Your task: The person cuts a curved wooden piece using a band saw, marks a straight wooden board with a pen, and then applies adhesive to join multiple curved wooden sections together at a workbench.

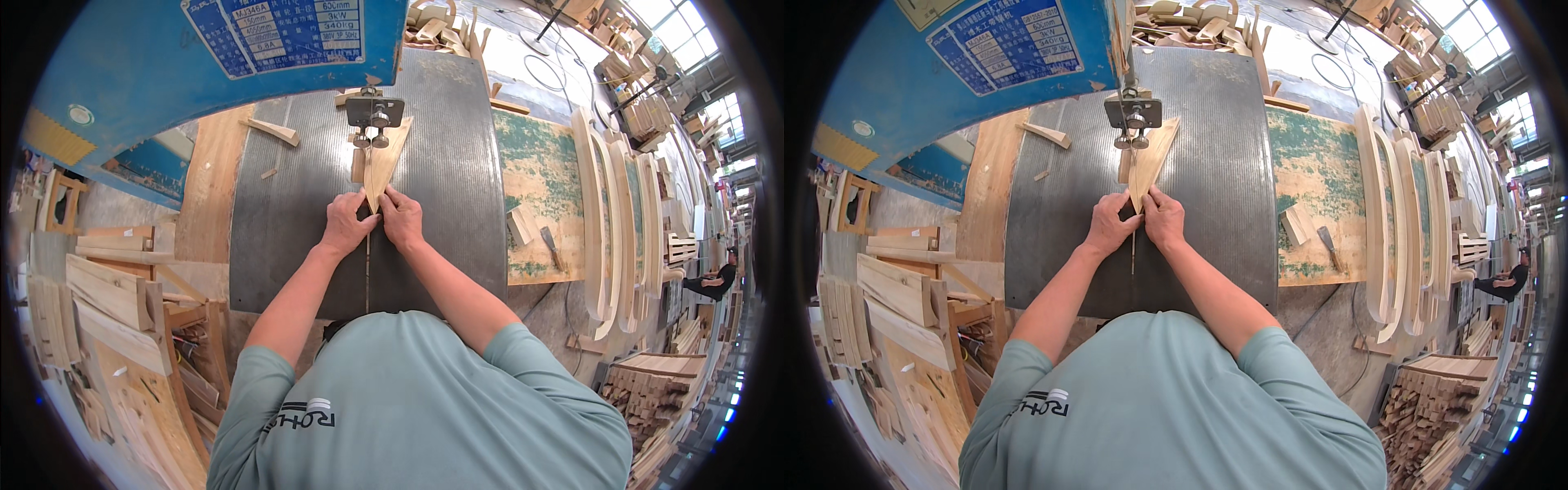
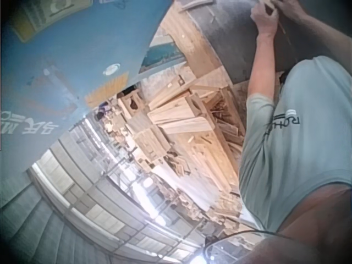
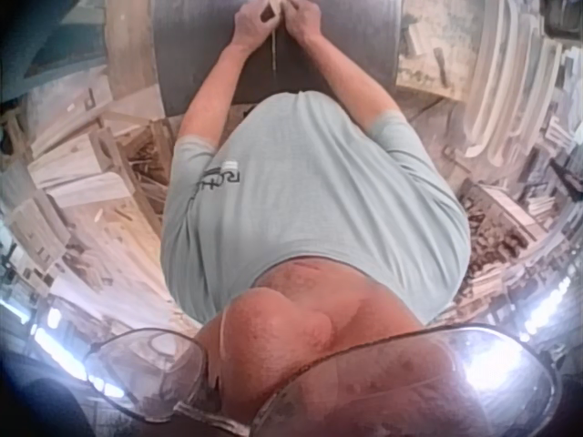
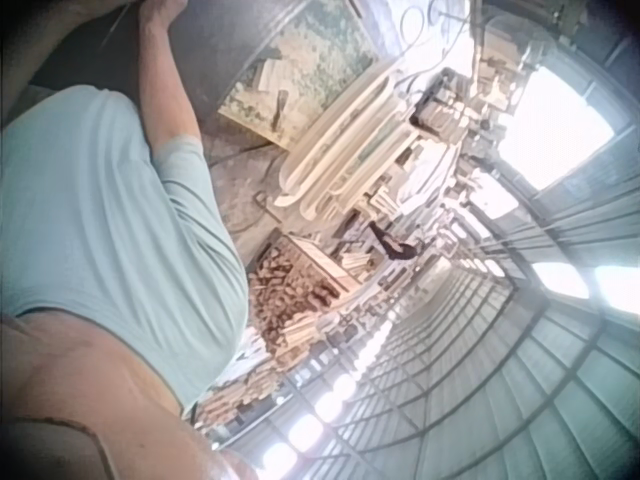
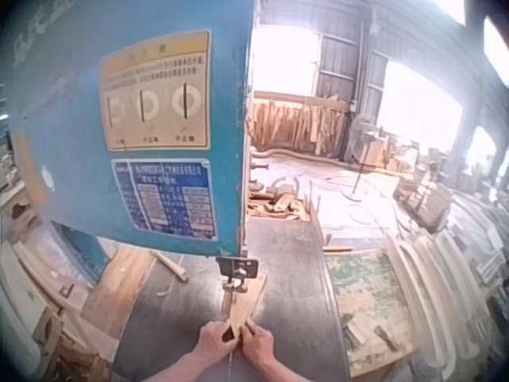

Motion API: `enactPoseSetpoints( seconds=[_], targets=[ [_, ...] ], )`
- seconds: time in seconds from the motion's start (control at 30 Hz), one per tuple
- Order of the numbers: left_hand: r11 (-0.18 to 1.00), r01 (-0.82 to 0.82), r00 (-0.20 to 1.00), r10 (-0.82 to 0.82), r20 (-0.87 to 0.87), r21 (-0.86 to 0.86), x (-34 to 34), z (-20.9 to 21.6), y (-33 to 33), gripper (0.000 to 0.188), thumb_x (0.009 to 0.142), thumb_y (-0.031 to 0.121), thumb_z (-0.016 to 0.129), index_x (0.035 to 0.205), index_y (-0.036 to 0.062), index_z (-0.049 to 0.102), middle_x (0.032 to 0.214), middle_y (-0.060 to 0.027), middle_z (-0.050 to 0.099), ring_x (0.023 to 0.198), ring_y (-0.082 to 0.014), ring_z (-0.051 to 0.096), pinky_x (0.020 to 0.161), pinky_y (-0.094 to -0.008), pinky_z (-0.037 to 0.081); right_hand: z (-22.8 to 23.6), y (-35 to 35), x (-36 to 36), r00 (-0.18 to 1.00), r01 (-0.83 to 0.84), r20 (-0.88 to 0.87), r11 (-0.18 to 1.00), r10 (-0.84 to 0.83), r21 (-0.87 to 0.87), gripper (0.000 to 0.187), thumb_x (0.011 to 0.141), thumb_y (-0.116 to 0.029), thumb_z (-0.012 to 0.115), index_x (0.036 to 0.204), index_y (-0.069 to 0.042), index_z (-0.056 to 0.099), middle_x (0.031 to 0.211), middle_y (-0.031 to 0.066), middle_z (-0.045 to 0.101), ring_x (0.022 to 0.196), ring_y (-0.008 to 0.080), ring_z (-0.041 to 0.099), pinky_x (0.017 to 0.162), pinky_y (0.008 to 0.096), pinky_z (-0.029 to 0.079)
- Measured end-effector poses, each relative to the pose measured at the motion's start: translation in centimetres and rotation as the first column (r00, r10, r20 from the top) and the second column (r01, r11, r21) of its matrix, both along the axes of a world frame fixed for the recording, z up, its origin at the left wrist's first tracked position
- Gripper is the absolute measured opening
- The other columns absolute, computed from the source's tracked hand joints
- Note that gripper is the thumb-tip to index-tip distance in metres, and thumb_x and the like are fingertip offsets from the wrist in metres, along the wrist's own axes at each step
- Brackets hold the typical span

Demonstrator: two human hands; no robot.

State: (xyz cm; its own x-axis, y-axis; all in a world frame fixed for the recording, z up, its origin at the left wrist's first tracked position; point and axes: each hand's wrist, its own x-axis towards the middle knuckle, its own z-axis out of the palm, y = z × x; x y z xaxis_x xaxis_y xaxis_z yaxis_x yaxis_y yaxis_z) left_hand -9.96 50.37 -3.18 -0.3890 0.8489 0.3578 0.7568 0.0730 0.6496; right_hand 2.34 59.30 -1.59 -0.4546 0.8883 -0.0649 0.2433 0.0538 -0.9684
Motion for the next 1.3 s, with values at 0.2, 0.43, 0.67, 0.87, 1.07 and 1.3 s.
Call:
enactPoseSetpoints(
  seconds=[0.2,0.43,0.67,0.87,1.07,1.3],
  targets=[
    [0.999,0.034,0.999,-0.034,-0.005,0.018,-1.1,0.1,0.5,0.056,0.070,0.023,0.086,0.118,0.0001,0.065,0.096,-0.0146,0.069,0.091,-0.0372,0.066,0.078,-0.0482,0.053,-0.5,0.2,-0.9,0.999,0.035,0.000,0.999,-0.035,0.010,0.028,0.097,-0.015,0.065,0.123,-0.003,0.071,0.077,0.0136,0.071,0.066,0.0132,0.065,0.067,0.0314,0.052],
    [0.996,0.084,0.996,-0.084,0.001,-0.031,-2.1,1.1,1.0,0.059,0.073,0.026,0.085,0.122,0.0001,0.065,0.100,-0.0149,0.071,0.097,-0.0360,0.067,0.084,-0.0457,0.053,-2.1,1.5,-1.3,1.000,0.026,-0.019,0.998,-0.025,0.049,0.032,0.099,-0.016,0.062,0.125,0.001,0.069,0.094,0.0190,0.076,0.082,0.0153,0.072,0.075,0.0318,0.055],
    [0.992,0.010,0.905,0.045,0.424,-0.127,-8.6,0.3,2.0,0.034,0.096,0.021,0.067,0.118,-0.0044,0.071,0.101,-0.0118,0.075,0.092,-0.0208,0.069,0.087,-0.0329,0.053,-0.7,6.0,-1.0,0.997,-0.053,-0.067,0.983,0.042,-0.173,0.032,0.101,-0.017,0.060,0.127,-0.001,0.070,0.094,0.0082,0.076,0.083,0.0103,0.067,0.074,0.0282,0.054],
    [0.962,0.153,0.746,0.037,0.665,-0.225,-11.4,0.7,7.8,0.032,0.098,0.027,0.068,0.101,-0.0039,0.075,0.089,-0.0024,0.072,0.081,-0.0104,0.062,0.072,-0.0296,0.050,-1.1,7.7,-2.7,0.982,-0.089,-0.182,0.970,0.047,-0.228,0.032,0.096,-0.013,0.068,0.126,-0.003,0.072,0.094,0.0017,0.075,0.079,0.0060,0.064,0.072,0.0262,0.053],
    [0.873,0.243,0.730,0.122,0.672,-0.422,-11.1,3.5,9.7,0.030,0.088,0.029,0.081,0.085,0.0001,0.076,0.071,0.0009,0.065,0.066,-0.0075,0.054,0.057,-0.0287,0.042,-1.4,7.2,-2.8,0.998,-0.018,-0.062,0.988,0.008,-0.157,0.033,0.093,-0.012,0.071,0.125,-0.002,0.072,0.094,0.0026,0.075,0.081,0.0062,0.065,0.075,0.0255,0.055],
    [0.887,0.280,0.705,0.070,0.705,-0.368,-12.2,1.6,11.5,0.018,0.086,0.021,0.081,0.085,0.0031,0.078,0.074,0.0018,0.068,0.067,-0.0064,0.054,0.060,-0.0282,0.042,-0.2,6.8,-3.3,0.999,0.035,-0.029,0.995,-0.038,-0.088,0.031,0.095,-0.008,0.070,0.126,-0.001,0.072,0.091,0.0000,0.073,0.078,0.0044,0.063,0.071,0.0233,0.054]
  ],
)
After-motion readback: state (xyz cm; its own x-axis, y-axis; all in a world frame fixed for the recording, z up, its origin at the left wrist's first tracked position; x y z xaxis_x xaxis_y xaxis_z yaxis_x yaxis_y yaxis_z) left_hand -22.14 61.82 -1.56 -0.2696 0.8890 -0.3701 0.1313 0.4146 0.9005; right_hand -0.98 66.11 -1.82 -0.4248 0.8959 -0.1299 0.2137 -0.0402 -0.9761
